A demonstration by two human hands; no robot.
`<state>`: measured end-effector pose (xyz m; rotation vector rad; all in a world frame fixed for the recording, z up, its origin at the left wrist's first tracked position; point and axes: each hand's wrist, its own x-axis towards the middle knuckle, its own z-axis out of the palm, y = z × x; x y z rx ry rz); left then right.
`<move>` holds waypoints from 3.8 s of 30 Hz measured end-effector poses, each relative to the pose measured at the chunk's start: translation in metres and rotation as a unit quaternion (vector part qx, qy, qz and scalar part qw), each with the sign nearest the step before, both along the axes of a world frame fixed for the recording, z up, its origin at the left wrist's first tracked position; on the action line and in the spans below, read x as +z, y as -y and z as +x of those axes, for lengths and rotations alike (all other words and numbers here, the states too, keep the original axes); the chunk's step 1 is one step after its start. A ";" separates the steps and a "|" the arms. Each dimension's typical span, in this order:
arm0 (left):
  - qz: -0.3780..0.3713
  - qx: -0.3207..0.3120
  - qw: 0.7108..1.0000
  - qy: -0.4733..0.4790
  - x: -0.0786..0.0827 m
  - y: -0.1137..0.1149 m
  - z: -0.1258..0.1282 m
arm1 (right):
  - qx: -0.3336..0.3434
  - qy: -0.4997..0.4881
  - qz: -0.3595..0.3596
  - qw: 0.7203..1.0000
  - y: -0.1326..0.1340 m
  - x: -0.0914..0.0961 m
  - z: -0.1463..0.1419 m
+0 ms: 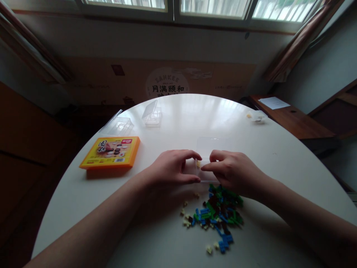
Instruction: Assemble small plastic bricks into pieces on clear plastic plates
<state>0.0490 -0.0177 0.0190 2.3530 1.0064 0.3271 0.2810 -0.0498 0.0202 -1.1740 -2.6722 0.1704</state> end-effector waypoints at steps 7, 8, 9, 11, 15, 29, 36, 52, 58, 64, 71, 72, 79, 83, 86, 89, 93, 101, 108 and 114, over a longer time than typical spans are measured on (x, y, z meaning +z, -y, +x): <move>0.004 0.001 1.000 0.004 -0.001 0.000 0.000 | 0.000 0.007 -0.003 1.000 0.001 0.000 -0.003; 0.004 0.001 1.000 0.005 -0.001 0.000 0.000 | -0.004 0.007 -0.003 1.000 0.001 0.000 -0.003; 0.004 0.001 1.000 0.006 -0.002 0.000 0.000 | -0.007 0.007 -0.003 1.000 0.000 0.000 -0.004; 0.004 0.000 1.000 0.006 -0.002 0.000 0.000 | -0.009 0.006 0.000 1.000 0.000 0.000 -0.004; 0.001 0.002 1.000 0.000 -0.001 0.000 0.000 | -0.014 0.004 0.013 1.000 0.000 -0.001 -0.002; 0.098 -0.044 0.992 -0.063 0.009 0.013 0.004 | -0.067 0.023 -0.010 0.997 0.000 0.003 -0.004; 0.164 -0.045 0.976 -0.138 0.014 0.021 0.011 | -0.071 0.020 -0.012 0.997 0.003 0.003 -0.004; 0.186 -0.036 0.964 -0.185 0.018 0.029 0.023 | -0.084 0.018 0.003 0.996 0.003 0.000 -0.005; 0.174 -0.024 0.968 -0.180 0.019 0.029 0.020 | -0.085 0.021 -0.003 0.996 0.003 0.001 -0.005; 0.166 -0.036 0.970 -0.176 0.025 0.033 0.013 | -0.080 0.007 -0.014 0.997 0.004 0.001 -0.005; 0.172 -0.025 0.957 -0.232 0.028 0.045 0.022 | -0.087 -0.006 -0.028 0.996 0.003 0.000 -0.005; 0.169 -0.020 0.956 -0.239 0.028 0.047 0.024 | -0.087 -0.009 -0.029 0.996 0.003 0.000 -0.005; 0.142 0.014 0.950 -0.277 0.026 0.058 0.040 | -0.087 -0.023 -0.040 0.995 0.004 -0.002 -0.005; 0.148 0.018 0.945 -0.291 0.023 0.063 0.044 | -0.091 -0.017 -0.045 0.995 0.004 -0.001 -0.005; 0.161 0.016 0.942 -0.295 0.020 0.066 0.044 | -0.092 -0.015 -0.048 0.994 0.004 -0.001 -0.006; 0.170 0.014 0.940 -0.296 0.017 0.067 0.044 | -0.090 -0.016 -0.051 0.994 0.003 -0.001 -0.006; 0.172 0.017 0.939 -0.299 0.017 0.068 0.047 | -0.091 -0.014 -0.052 0.994 0.003 -0.001 -0.006; 0.169 0.023 0.937 -0.305 0.018 0.070 0.049 | -0.095 -0.009 -0.053 0.994 0.003 -0.001 -0.006; 0.154 0.035 0.940 -0.302 0.019 0.070 0.049 | -0.094 -0.011 -0.058 0.994 0.003 -0.001 -0.008; 0.137 0.043 0.944 -0.298 0.020 0.069 0.051 | -0.092 -0.013 -0.056 0.994 0.003 -0.001 -0.007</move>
